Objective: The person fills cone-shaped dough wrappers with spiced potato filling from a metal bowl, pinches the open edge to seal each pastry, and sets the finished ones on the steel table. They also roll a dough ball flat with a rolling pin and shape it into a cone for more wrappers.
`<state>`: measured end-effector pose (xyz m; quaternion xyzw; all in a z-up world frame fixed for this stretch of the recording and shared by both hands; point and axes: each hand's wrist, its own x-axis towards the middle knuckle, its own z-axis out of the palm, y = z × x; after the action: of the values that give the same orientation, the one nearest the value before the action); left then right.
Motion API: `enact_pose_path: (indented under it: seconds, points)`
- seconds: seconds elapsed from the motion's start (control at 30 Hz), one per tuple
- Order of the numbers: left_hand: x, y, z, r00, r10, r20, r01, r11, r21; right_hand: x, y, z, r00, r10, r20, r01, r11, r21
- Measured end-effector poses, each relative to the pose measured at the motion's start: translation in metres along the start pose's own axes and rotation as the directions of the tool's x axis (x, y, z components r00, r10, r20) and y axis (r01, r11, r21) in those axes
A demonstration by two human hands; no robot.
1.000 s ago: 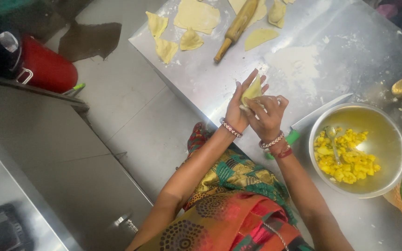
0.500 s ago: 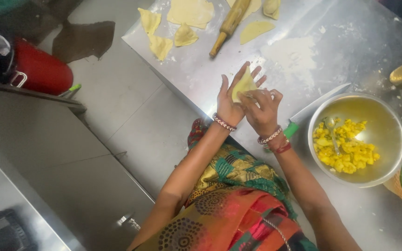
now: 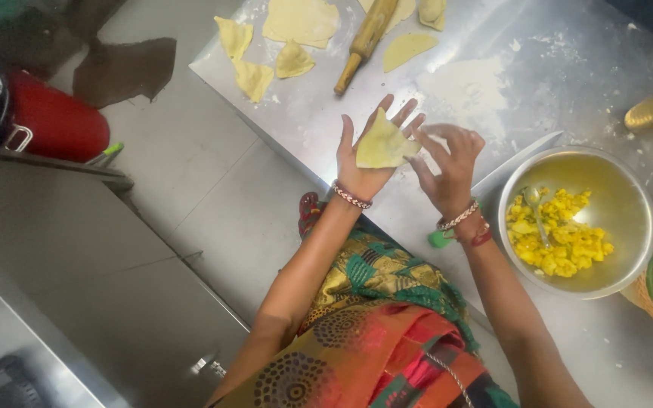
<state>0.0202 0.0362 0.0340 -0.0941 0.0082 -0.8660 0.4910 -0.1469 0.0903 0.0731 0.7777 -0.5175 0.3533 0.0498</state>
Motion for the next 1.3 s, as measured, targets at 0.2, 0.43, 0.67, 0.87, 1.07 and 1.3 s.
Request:
enact_pose_path:
  seconds: [0.2,0.43,0.67,0.87,1.07,1.3]
  points:
    - [0.003,0.022,0.003,0.996,-0.081,0.032,0.079,0.996,0.045,0.057,-0.014,-0.001,0.980,0.032,0.194,-0.052,0.994,0.101]
    - [0.006,0.085,-0.029,0.944,-0.328,-0.035,0.330,0.938,0.105,0.081,-0.014,0.035,0.908,-0.022,0.418,-0.115,0.947,0.299]
    - [0.009,0.174,-0.043,0.826,-0.501,-0.258,0.548,0.820,0.162,0.137,-0.021,0.113,0.831,-0.069,0.551,-0.190,0.897,0.399]
    - [0.017,0.254,-0.022,0.845,-0.261,-0.467,0.480,0.755,0.447,0.160,0.028,0.213,0.749,0.132,0.649,-0.637,0.409,0.653]
    - [0.020,0.309,-0.076,0.819,0.345,-0.458,0.373,0.287,0.883,0.193,0.048,0.251,0.684,0.225,0.694,-0.699,0.474,0.535]
    - [0.014,0.301,-0.073,0.822,0.348,-0.451,0.394,0.223,0.892,0.163,0.044,0.300,0.706,-0.184,0.684,-0.088,0.935,0.342]
